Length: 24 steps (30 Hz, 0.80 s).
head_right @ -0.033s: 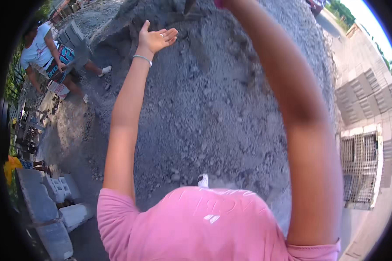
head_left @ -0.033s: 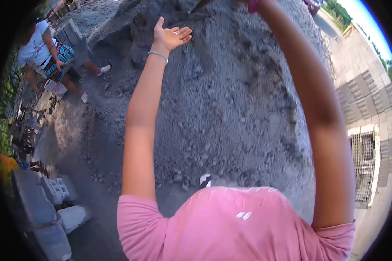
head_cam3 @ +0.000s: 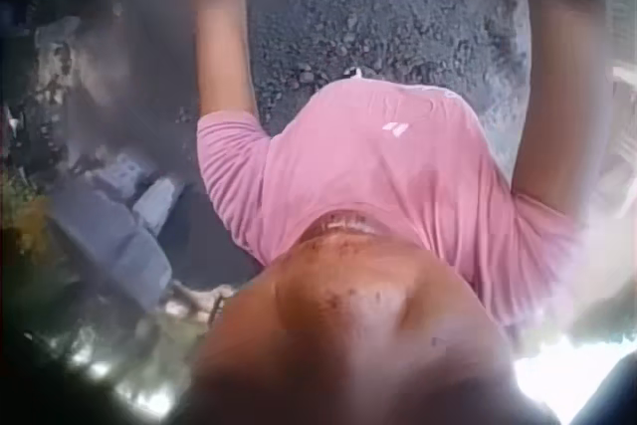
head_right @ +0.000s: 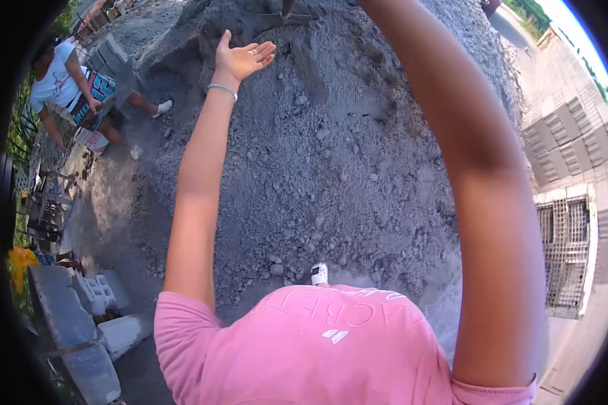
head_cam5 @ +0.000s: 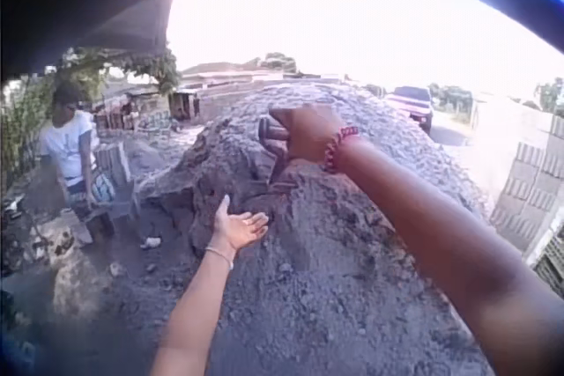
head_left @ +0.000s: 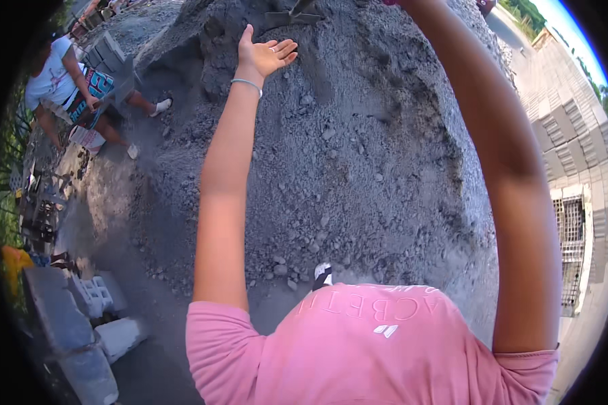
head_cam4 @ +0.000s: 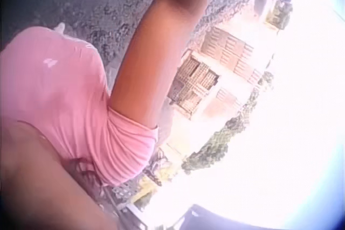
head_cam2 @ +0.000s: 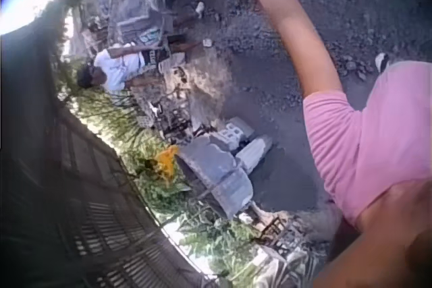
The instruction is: Shovel gravel or small stones from a large pile into a container or different location.
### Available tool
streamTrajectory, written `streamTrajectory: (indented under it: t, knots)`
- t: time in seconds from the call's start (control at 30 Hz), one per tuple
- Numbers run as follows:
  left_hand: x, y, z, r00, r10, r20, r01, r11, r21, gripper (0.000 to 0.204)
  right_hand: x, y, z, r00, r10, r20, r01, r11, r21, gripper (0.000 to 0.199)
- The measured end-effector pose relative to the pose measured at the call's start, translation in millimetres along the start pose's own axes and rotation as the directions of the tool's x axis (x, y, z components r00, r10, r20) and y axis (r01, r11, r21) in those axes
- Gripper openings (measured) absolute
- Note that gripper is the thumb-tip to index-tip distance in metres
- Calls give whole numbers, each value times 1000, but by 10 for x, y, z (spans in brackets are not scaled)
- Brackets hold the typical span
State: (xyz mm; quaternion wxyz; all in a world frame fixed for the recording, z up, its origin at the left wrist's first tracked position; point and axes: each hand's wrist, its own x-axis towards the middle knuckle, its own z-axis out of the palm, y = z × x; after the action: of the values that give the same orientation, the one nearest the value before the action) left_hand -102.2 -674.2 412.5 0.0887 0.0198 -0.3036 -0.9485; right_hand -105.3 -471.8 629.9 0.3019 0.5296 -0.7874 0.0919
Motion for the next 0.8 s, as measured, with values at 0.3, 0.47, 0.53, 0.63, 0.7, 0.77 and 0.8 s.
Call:
streamTrajectory:
  t: [0.3,0.47,0.53,0.63,0.7,0.77,0.8]
  knots:
    - [-57,-621,-204,884,279,376,-133,920,-369,42,-810,-863,1318,940,-341,-24,338,937,-93,15]
    - [-695,-1124,-702,952,89,294,134,742,-657,27,-1726,-1409,1567,897,-434,77,437,899,-25,7]
    - [-832,-1414,-780,968,113,223,72,727,-682,25,-2070,-1431,1589,904,-417,92,411,909,71,8]
    - [-1143,-1754,-731,995,92,40,-52,817,-575,20,-2483,-1442,1515,946,-324,27,313,929,195,11]
    - [-1347,-1952,-722,994,97,-56,-112,827,-551,18,-2697,-1503,1486,935,-347,68,329,925,188,11]
    - [-1580,-2045,-716,990,86,-114,-135,816,-562,18,-2821,-1576,1387,925,-366,103,345,922,177,12]
    - [-1684,-2070,-732,987,70,-147,-143,805,-576,17,-2862,-1619,1317,919,-374,122,337,908,250,12]
